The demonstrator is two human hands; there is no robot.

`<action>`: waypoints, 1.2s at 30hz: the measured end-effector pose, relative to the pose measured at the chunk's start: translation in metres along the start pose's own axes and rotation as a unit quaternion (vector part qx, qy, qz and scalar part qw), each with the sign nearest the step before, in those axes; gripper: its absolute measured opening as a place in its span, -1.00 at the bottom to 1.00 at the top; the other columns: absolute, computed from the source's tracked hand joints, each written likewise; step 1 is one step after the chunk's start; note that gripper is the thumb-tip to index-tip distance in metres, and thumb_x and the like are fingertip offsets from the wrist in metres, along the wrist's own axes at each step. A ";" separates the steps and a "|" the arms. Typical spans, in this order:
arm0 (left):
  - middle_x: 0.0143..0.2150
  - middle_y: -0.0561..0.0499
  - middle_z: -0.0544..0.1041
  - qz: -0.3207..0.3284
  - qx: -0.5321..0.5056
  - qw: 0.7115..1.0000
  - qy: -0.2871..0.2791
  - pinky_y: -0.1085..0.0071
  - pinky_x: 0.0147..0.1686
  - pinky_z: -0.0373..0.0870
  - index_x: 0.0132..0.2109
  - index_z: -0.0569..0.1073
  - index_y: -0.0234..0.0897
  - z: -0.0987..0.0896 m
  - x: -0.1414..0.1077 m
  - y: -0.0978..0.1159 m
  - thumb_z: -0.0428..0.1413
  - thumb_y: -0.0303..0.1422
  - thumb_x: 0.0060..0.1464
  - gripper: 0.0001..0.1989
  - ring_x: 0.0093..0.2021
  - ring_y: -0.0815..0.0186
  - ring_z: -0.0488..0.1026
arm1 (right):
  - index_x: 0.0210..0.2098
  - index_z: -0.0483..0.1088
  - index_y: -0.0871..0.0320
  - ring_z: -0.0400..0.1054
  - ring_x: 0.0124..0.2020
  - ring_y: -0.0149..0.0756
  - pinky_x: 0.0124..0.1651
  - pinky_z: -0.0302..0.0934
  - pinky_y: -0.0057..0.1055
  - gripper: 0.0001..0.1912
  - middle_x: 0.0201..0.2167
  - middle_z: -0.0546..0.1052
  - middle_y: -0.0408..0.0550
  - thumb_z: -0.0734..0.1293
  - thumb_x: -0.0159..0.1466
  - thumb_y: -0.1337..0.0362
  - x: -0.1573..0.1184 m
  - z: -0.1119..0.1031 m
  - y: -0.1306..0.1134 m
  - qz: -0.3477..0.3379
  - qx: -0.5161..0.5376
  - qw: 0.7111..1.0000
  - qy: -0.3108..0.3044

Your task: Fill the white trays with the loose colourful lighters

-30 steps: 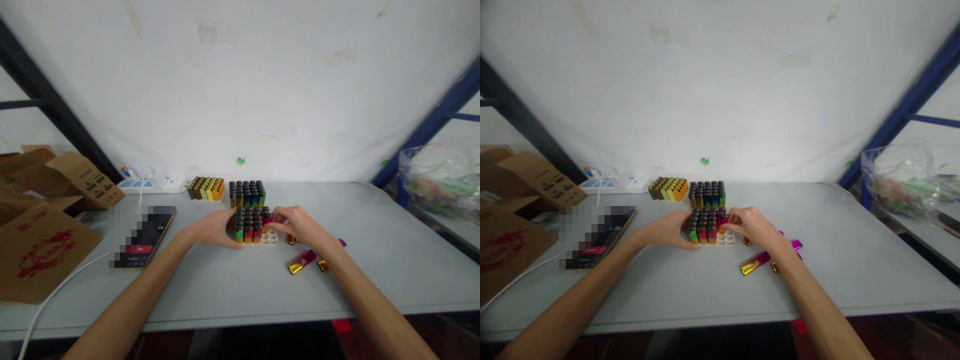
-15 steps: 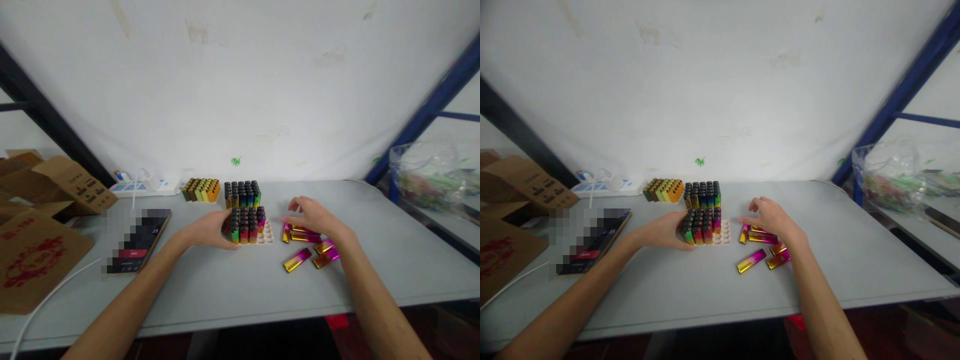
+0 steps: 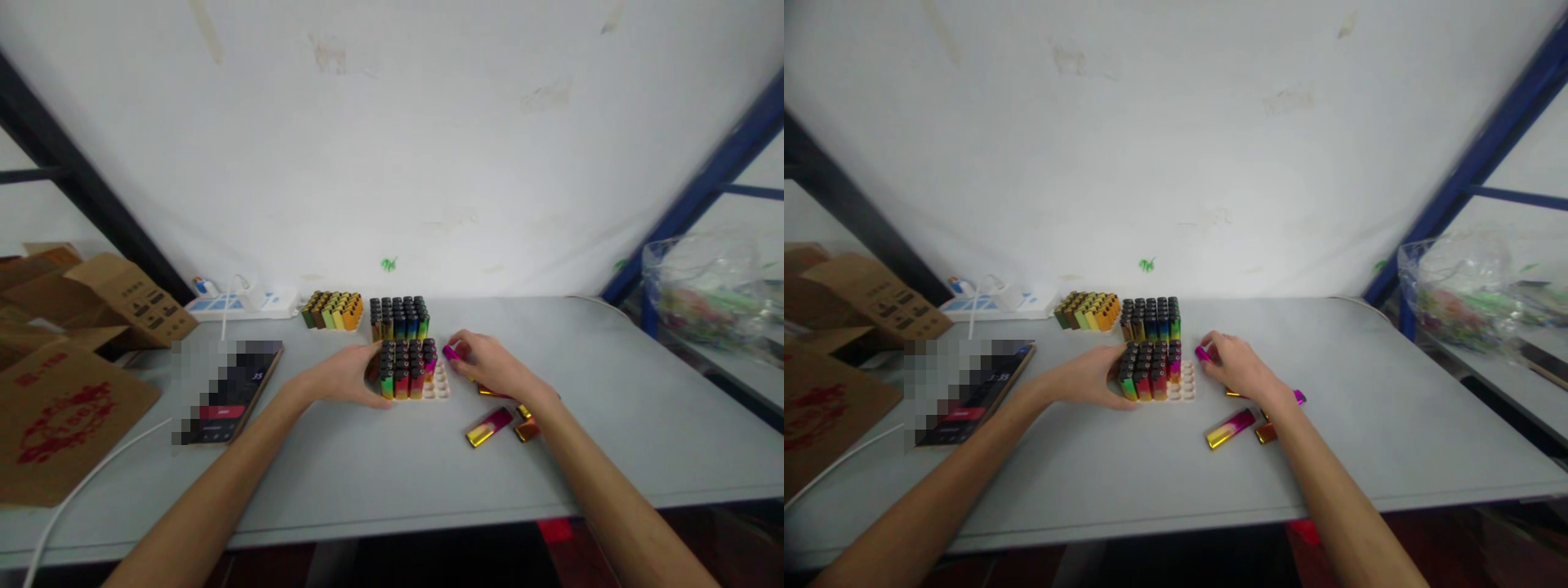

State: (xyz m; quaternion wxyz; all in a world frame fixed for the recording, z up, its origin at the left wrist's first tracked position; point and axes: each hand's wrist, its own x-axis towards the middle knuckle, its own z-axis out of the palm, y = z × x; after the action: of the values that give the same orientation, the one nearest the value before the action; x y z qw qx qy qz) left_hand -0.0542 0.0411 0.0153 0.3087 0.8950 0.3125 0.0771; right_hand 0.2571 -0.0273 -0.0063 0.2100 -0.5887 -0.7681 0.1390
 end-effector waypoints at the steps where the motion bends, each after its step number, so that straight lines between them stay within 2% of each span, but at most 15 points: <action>1: -0.03 -0.07 0.68 -0.002 -0.001 1.000 0.001 0.34 -0.17 0.51 0.06 0.43 -0.25 0.000 0.000 0.000 0.43 -0.06 -0.12 -0.34 -0.10 0.07 0.62 | 0.00 0.49 0.17 0.54 -0.10 -0.08 0.02 0.37 -0.18 -0.80 -0.11 0.65 0.12 0.37 0.40 0.32 0.002 0.001 0.000 0.002 0.014 1.000 0.008; 3: -0.06 -0.07 0.68 -0.006 0.005 1.000 0.002 0.33 -0.20 0.51 0.06 0.43 -0.26 0.000 0.000 0.000 0.43 -0.05 -0.12 -0.34 -0.13 0.07 0.62 | 0.04 0.50 0.16 0.56 -0.09 -0.08 0.02 0.40 -0.17 -0.78 -0.08 0.66 0.13 0.34 0.42 0.31 0.004 0.002 0.000 0.012 0.059 0.997 0.043; 6: -0.10 -0.07 0.67 -0.008 0.028 1.000 0.006 0.32 -0.23 0.50 0.05 0.44 -0.26 0.001 0.000 -0.001 0.43 -0.01 -0.13 -0.32 -0.17 0.06 0.60 | 0.06 0.49 0.14 0.58 -0.13 -0.12 -0.03 0.46 -0.17 -0.72 -0.03 0.63 0.14 0.32 0.45 0.16 0.005 -0.002 -0.001 0.038 0.186 0.978 0.089; 11: -0.09 -0.07 0.67 -0.008 0.017 1.000 -0.004 0.35 -0.25 0.49 0.05 0.43 -0.26 0.000 0.000 -0.002 0.43 -0.02 -0.12 -0.33 -0.17 0.08 0.61 | 0.03 0.39 0.08 0.53 -0.29 -0.27 -0.23 0.46 -0.29 -0.53 -0.12 0.58 -0.02 0.36 0.40 -0.17 0.001 -0.009 -0.018 0.044 0.416 0.905 0.074; 13: -0.09 -0.07 0.67 -0.004 0.010 1.000 -0.007 0.36 -0.26 0.48 0.06 0.42 -0.26 0.000 0.000 -0.002 0.42 -0.02 -0.12 -0.32 -0.17 0.08 0.61 | 0.01 0.33 0.04 0.43 -0.39 -0.36 -0.32 0.38 -0.36 -0.50 -0.24 0.52 -0.14 0.37 0.37 -0.22 0.001 -0.007 -0.025 0.039 0.460 0.884 0.076; 15: -0.07 -0.08 0.67 -0.002 0.014 1.000 -0.006 0.36 -0.25 0.48 0.07 0.43 -0.26 0.000 0.000 -0.003 0.42 -0.02 -0.11 -0.32 -0.16 0.09 0.61 | -0.01 0.28 0.02 0.22 -0.52 -0.42 -0.43 0.24 -0.43 -0.49 -0.41 0.35 -0.29 0.35 0.36 -0.25 0.002 -0.004 -0.029 0.038 0.479 0.873 0.087; 17: -0.07 -0.07 0.67 -0.003 0.025 1.000 -0.003 0.36 -0.23 0.47 0.07 0.43 -0.26 0.000 0.001 -0.002 0.42 -0.02 -0.11 -0.32 -0.15 0.09 0.60 | -0.04 0.29 0.02 0.07 -0.56 -0.42 -0.49 0.09 -0.46 -0.48 -0.49 0.20 -0.35 0.32 0.37 -0.29 0.003 0.000 -0.030 0.045 0.454 0.881 0.121; 20: -0.11 -0.07 0.66 -0.011 0.045 0.999 -0.001 0.36 -0.25 0.45 0.04 0.44 -0.28 0.000 0.000 -0.001 0.41 0.00 -0.11 -0.33 -0.17 0.10 0.59 | -0.23 0.34 0.06 0.10 -0.52 -0.38 -0.46 0.02 -0.42 -0.48 -0.52 0.22 -0.28 0.24 0.41 -0.29 0.004 0.001 -0.030 0.063 0.332 0.923 0.186; 22: -0.12 -0.07 0.66 -0.015 0.049 0.999 -0.004 0.37 -0.26 0.44 0.03 0.45 -0.28 -0.001 0.000 0.001 0.41 -0.01 -0.12 -0.34 -0.19 0.10 0.58 | -0.44 0.25 0.08 0.11 -0.50 -0.37 -0.42 0.00 -0.39 -0.42 -0.55 0.20 -0.24 0.21 0.42 -0.27 0.003 -0.001 -0.031 0.068 0.248 0.941 0.218; 24: -0.12 -0.07 0.66 -0.016 0.048 0.999 -0.005 0.37 -0.27 0.43 0.03 0.45 -0.28 -0.001 0.000 0.002 0.41 -0.02 -0.11 -0.35 -0.19 0.10 0.58 | -0.56 0.10 0.06 0.04 -0.52 -0.39 -0.42 -0.07 -0.37 -0.38 -0.60 0.11 -0.25 0.22 0.40 -0.26 0.001 -0.003 -0.033 0.076 0.201 0.948 0.236; 26: -0.12 -0.06 0.66 -0.013 0.043 0.999 -0.003 0.37 -0.28 0.42 0.04 0.44 -0.27 -0.001 0.000 0.002 0.41 -0.02 -0.11 -0.34 -0.20 0.11 0.58 | -0.60 0.02 0.05 -0.03 -0.54 -0.41 -0.43 -0.13 -0.36 -0.39 -0.62 0.04 -0.25 0.24 0.35 -0.22 0.001 -0.004 -0.035 0.082 0.170 0.951 0.246; 31: -0.17 -0.04 0.64 -0.004 0.034 0.999 0.004 0.38 -0.31 0.41 0.04 0.45 -0.29 -0.001 0.000 0.001 0.41 -0.02 -0.12 -0.34 -0.24 0.14 0.55 | -0.62 0.04 0.04 -0.03 -0.55 -0.42 -0.42 -0.15 -0.35 -0.57 -0.63 0.04 -0.24 0.21 0.24 -0.02 0.001 -0.003 -0.038 0.078 0.133 0.954 0.257; 36: -0.19 -0.03 0.64 -0.005 0.037 0.999 0.004 0.38 -0.33 0.41 0.03 0.46 -0.29 -0.001 0.000 0.001 0.42 -0.03 -0.13 -0.35 -0.26 0.15 0.55 | -0.60 0.04 0.04 -0.01 -0.54 -0.41 -0.42 -0.12 -0.36 -0.58 -0.63 0.08 -0.25 0.20 0.26 -0.02 0.001 -0.003 -0.036 0.070 0.162 0.956 0.236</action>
State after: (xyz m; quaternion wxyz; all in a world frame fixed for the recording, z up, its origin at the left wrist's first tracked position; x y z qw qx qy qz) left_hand -0.0538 0.0409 0.0165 0.2746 0.9039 0.3210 0.0672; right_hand 0.2279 -0.0356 0.0126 0.4676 -0.6153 -0.6206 0.1331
